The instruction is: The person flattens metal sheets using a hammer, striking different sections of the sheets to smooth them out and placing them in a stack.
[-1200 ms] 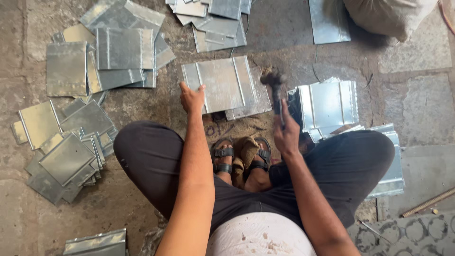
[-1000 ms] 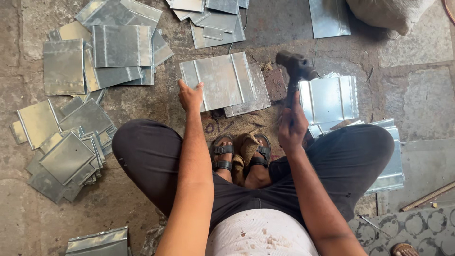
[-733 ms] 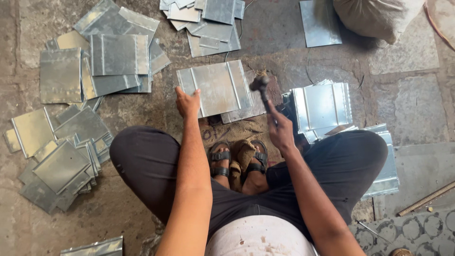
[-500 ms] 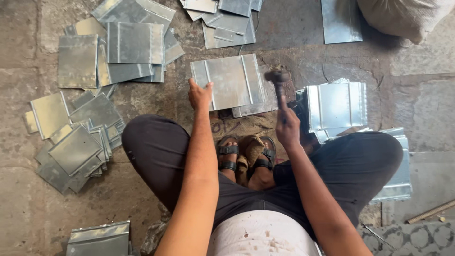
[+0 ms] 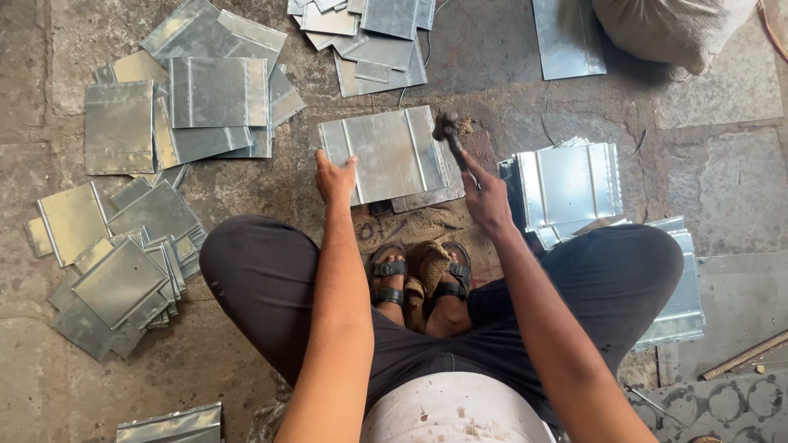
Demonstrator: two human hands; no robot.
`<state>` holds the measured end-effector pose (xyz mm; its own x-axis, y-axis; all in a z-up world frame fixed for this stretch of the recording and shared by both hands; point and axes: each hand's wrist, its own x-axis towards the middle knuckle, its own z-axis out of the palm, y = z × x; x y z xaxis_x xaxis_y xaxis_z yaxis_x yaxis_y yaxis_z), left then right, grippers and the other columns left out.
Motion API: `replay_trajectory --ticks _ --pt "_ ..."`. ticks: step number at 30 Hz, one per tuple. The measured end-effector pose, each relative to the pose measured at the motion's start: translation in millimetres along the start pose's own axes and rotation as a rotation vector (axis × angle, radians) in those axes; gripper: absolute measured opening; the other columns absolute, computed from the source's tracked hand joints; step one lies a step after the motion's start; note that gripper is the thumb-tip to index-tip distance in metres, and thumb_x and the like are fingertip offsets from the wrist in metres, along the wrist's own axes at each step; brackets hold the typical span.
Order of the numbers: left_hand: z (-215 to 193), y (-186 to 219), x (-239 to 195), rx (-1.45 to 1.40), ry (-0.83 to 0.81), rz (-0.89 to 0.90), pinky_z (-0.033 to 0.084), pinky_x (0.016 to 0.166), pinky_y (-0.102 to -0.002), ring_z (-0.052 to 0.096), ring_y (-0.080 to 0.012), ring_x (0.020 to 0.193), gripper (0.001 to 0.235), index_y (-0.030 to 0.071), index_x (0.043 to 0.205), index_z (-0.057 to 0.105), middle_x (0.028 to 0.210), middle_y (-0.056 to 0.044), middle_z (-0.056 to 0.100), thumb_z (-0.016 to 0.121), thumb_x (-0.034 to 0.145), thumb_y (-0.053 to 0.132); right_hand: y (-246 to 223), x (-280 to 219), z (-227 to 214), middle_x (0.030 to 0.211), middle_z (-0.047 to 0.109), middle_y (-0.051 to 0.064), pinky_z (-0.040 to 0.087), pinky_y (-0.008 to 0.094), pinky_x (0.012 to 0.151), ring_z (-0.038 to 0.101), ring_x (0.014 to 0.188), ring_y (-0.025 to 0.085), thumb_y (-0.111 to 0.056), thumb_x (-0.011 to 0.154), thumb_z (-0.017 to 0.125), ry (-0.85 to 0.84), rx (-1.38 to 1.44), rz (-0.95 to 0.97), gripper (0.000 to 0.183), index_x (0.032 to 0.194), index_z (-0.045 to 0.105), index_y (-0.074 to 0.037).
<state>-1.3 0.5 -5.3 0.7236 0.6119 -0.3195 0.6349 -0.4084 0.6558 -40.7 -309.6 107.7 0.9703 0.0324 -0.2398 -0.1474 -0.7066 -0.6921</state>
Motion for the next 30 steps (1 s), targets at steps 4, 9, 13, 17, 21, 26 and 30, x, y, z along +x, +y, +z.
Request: replay_trajectory --ticks 4,9,13,17,21,26,30 --pt "3 -9 4 -0.015 -0.032 0.017 0.052 0.102 -0.05 0.063 -0.0412 0.123 0.087 0.008 0.149 0.038 0.136 -0.024 0.062 0.084 0.081 0.038 -8 -17 15 0.092 0.072 0.017 0.05 0.034 0.062 0.063 0.071 0.018 -0.012 0.108 0.055 0.336 0.237 -0.325 0.049 0.156 0.047 -0.02" --pt "2 -11 -7 -0.017 -0.029 0.018 0.053 0.099 -0.051 0.064 -0.0423 0.12 0.077 0.011 0.143 0.048 0.132 -0.021 0.066 0.085 0.08 0.037 10 -11 22 0.101 0.072 0.027 0.055 0.036 0.077 0.07 0.091 0.023 -0.009 0.103 0.064 0.213 0.075 -0.324 0.056 0.158 0.053 -0.016" --pt "-1 -15 -11 -0.005 -0.012 0.052 0.053 0.098 -0.05 0.065 -0.0416 0.119 0.082 0.009 0.143 0.047 0.131 -0.022 0.065 0.087 0.077 0.037 2 -1 14 0.111 0.075 0.021 0.057 0.036 0.071 0.069 0.078 0.023 -0.011 0.106 0.054 0.225 0.17 -0.091 0.053 0.157 0.044 -0.021" --pt "-5 -10 -15 0.019 -0.028 0.035 0.053 0.099 -0.05 0.064 -0.0413 0.121 0.08 0.01 0.142 0.048 0.133 -0.021 0.065 0.087 0.078 0.036 6 -5 31 0.104 0.072 0.018 0.056 0.036 0.071 0.07 0.08 0.021 -0.012 0.109 0.056 0.416 0.175 -0.468 0.047 0.155 0.047 -0.017" --pt "-11 -4 -21 0.041 -0.072 -0.026 0.05 0.103 -0.05 0.061 -0.0399 0.126 0.082 0.011 0.145 0.045 0.14 -0.02 0.061 0.086 0.079 0.036 15 27 15 0.084 0.072 0.019 0.048 0.038 0.051 0.059 0.059 0.022 -0.018 0.111 0.053 0.044 -0.01 0.052 0.035 0.145 0.057 -0.022" --pt "-2 -3 -25 0.018 -0.086 -0.023 0.048 0.105 -0.053 0.055 -0.0399 0.131 0.09 0.007 0.152 0.036 0.146 -0.021 0.053 0.084 0.082 0.039 41 33 33 0.104 0.072 0.017 0.052 0.036 0.052 0.066 0.062 0.018 -0.019 0.11 0.055 0.276 0.159 -0.2 0.029 0.139 0.054 -0.018" --pt "-10 3 -28 0.039 -0.067 -0.092 0.048 0.105 -0.052 0.055 -0.0388 0.131 0.084 0.01 0.147 0.041 0.145 -0.018 0.055 0.083 0.081 0.04 62 53 17 0.109 0.074 0.025 0.057 0.045 0.076 0.069 0.091 0.032 -0.018 0.105 0.064 0.194 -0.014 -0.459 0.039 0.144 0.058 -0.018"
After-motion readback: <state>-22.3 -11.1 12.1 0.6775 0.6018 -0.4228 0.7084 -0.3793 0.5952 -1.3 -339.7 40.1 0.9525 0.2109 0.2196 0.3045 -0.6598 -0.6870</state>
